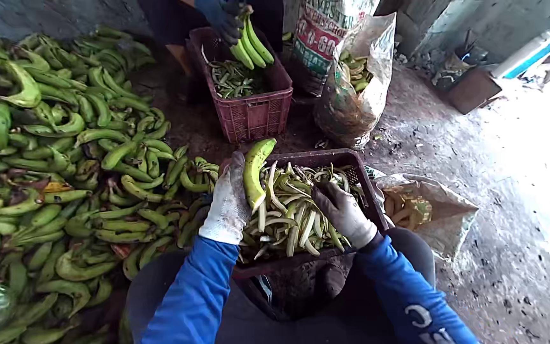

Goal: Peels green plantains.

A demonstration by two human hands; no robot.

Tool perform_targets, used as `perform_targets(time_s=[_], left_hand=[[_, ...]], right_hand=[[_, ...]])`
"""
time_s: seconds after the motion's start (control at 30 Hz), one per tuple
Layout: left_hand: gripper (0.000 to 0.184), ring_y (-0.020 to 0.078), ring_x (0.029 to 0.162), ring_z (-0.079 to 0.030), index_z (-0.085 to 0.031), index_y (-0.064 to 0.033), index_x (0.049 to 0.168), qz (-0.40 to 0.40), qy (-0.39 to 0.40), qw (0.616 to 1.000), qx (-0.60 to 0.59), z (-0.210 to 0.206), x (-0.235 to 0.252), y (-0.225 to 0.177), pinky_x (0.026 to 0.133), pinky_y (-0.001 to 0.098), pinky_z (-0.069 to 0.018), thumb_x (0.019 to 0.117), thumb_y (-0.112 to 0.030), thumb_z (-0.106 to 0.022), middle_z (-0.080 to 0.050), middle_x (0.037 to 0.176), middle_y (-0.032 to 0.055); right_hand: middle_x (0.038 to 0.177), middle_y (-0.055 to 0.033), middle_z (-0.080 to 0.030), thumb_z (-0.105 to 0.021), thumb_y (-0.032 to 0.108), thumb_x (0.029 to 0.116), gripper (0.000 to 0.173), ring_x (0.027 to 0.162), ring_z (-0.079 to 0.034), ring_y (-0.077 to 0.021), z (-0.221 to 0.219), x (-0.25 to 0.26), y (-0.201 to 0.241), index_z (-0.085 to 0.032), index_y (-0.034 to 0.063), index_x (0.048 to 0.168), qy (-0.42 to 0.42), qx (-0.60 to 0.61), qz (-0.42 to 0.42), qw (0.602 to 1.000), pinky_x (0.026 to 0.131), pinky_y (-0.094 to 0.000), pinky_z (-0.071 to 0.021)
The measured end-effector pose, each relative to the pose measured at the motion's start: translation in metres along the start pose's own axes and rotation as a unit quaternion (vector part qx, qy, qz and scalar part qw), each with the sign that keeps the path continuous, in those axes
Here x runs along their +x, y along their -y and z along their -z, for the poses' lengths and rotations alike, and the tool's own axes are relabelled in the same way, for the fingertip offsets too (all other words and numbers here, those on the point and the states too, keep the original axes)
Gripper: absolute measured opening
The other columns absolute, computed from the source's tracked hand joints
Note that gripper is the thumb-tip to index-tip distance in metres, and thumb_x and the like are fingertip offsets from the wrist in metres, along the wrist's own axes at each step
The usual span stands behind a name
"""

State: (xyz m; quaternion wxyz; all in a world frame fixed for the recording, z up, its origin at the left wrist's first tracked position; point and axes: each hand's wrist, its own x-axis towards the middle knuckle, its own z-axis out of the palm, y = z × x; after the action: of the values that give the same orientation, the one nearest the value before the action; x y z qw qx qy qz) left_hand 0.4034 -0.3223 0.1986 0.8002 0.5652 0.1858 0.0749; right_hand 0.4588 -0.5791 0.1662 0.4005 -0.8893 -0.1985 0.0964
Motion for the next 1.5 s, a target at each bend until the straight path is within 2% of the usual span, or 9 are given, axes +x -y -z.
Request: perform_targets(time_s=[0.27, 0.4, 0.53, 0.7, 0.87, 0.97, 1.1, 1.33, 1.5], left_hand=[[0.049, 0.0183, 0.078, -0.066, -0.066, -0.0153, 0.122, 0.003, 0.015, 1.0, 0.017, -0.015, -0.003, 0.021, 0.067, 0.0386, -0.0588, 0.1041, -0.057, -0.045, -0.069, 0.096, 0.0076], [0.046, 0.0168, 0.09, -0.068, -0.063, -0.0159, 0.131, -0.038, 0.026, 0.987, 0.157, -0.019, -0.01, 0.022, 0.079, 0.0408, -0.0599, 0.1078, -0.05, -0.042, -0.069, 0.107, 0.0065], [0.048, 0.0219, 0.071, -0.066, -0.064, -0.0107, 0.123, 0.019, 0.015, 0.999, 0.037, -0.026, -0.007, 0.023, 0.061, 0.0383, -0.0592, 0.1063, -0.052, -0.045, -0.068, 0.091, 0.0118], [0.045, 0.0235, 0.079, -0.068, -0.062, -0.0147, 0.13, 0.057, 0.03, 0.997, -0.051, -0.014, 0.017, 0.022, 0.064, 0.0389, -0.0596, 0.1038, -0.049, -0.052, -0.068, 0.103, 0.0116], [0.046, 0.017, 0.074, -0.066, -0.063, -0.0155, 0.122, 0.022, 0.016, 0.998, -0.057, -0.02, 0.011, 0.024, 0.063, 0.0352, -0.058, 0.1047, -0.054, -0.046, -0.068, 0.095, 0.0071], [0.035, 0.0161, 0.075, -0.065, -0.062, -0.014, 0.123, 0.034, 0.055, 0.998, -0.002, -0.024, -0.001, 0.024, 0.064, 0.034, -0.0575, 0.1078, -0.04, -0.045, -0.067, 0.095, 0.007], [0.052, 0.0192, 0.065, -0.063, -0.066, -0.0119, 0.121, 0.099, 0.076, 0.992, 0.032, -0.027, -0.004, 0.021, 0.056, 0.0334, -0.0568, 0.1035, -0.057, -0.047, -0.067, 0.088, 0.0114], [0.049, 0.0269, 0.079, -0.071, -0.058, -0.0136, 0.136, 0.03, 0.014, 0.999, 0.032, -0.02, 0.006, 0.024, 0.066, 0.0423, -0.0616, 0.1055, -0.051, -0.048, -0.07, 0.103, 0.0155], [0.051, 0.0192, 0.092, -0.069, -0.055, -0.0218, 0.14, -0.038, -0.038, 0.998, 0.036, -0.011, 0.01, 0.022, 0.078, 0.0428, -0.06, 0.1027, -0.056, -0.05, -0.069, 0.112, 0.007]], right_hand=[[0.107, -0.0053, -0.072, -0.061, 0.051, 0.0999, 0.045, 0.102, -0.069, -0.019, -0.038, -0.012, 0.031, -0.071, 0.017, 0.127, -0.019, -0.026, 0.205, 0.978, 0.091, -0.0449, -0.0579], [0.109, -0.0093, -0.072, -0.063, 0.048, 0.0991, 0.04, 0.102, -0.069, -0.0273, -0.031, 0.014, 0.017, -0.071, 0.0201, 0.127, -0.114, -0.067, 0.108, 0.985, 0.088, -0.0535, -0.0578], [0.115, -0.0112, -0.072, -0.05, 0.057, 0.1035, 0.049, 0.105, -0.069, -0.0318, 0.01, 0.039, -0.008, -0.067, 0.0217, 0.134, -0.146, -0.019, -0.077, 0.986, 0.091, -0.0648, -0.053], [0.095, -0.0027, -0.072, -0.06, 0.051, 0.1005, 0.043, 0.077, -0.069, -0.0177, 0.003, 0.006, 0.016, -0.064, 0.0197, 0.13, -0.077, 0.104, -0.011, 0.991, 0.07, -0.0481, -0.0609], [0.108, 0.0002, -0.073, -0.064, 0.049, 0.0986, 0.04, 0.1, -0.069, -0.013, -0.039, -0.011, 0.032, -0.07, 0.0183, 0.124, 0.013, 0.074, 0.113, 0.991, 0.092, -0.0427, -0.0582], [0.107, -0.0068, -0.073, -0.069, 0.046, 0.0953, 0.039, 0.101, -0.069, -0.0246, -0.044, 0.005, 0.024, -0.072, 0.0176, 0.121, -0.106, -0.021, 0.13, 0.986, 0.089, -0.0511, -0.0578], [0.115, -0.0127, -0.069, -0.067, 0.05, 0.0968, 0.042, 0.109, -0.065, -0.0326, -0.021, 0.036, 0.008, -0.07, 0.0199, 0.127, -0.234, -0.07, 0.044, 0.969, 0.094, -0.0562, -0.0538], [0.097, -0.0069, -0.071, -0.056, 0.057, 0.1011, 0.046, 0.078, -0.068, -0.023, 0.003, 0.014, 0.015, -0.065, 0.0209, 0.128, -0.143, 0.081, -0.039, 0.986, 0.068, -0.054, -0.0582], [0.11, -0.0012, -0.072, -0.064, 0.052, 0.0977, 0.042, 0.101, -0.068, -0.0143, -0.044, -0.017, 0.038, -0.07, 0.0184, 0.123, -0.001, 0.084, 0.082, 0.993, 0.092, -0.044, -0.0582]])
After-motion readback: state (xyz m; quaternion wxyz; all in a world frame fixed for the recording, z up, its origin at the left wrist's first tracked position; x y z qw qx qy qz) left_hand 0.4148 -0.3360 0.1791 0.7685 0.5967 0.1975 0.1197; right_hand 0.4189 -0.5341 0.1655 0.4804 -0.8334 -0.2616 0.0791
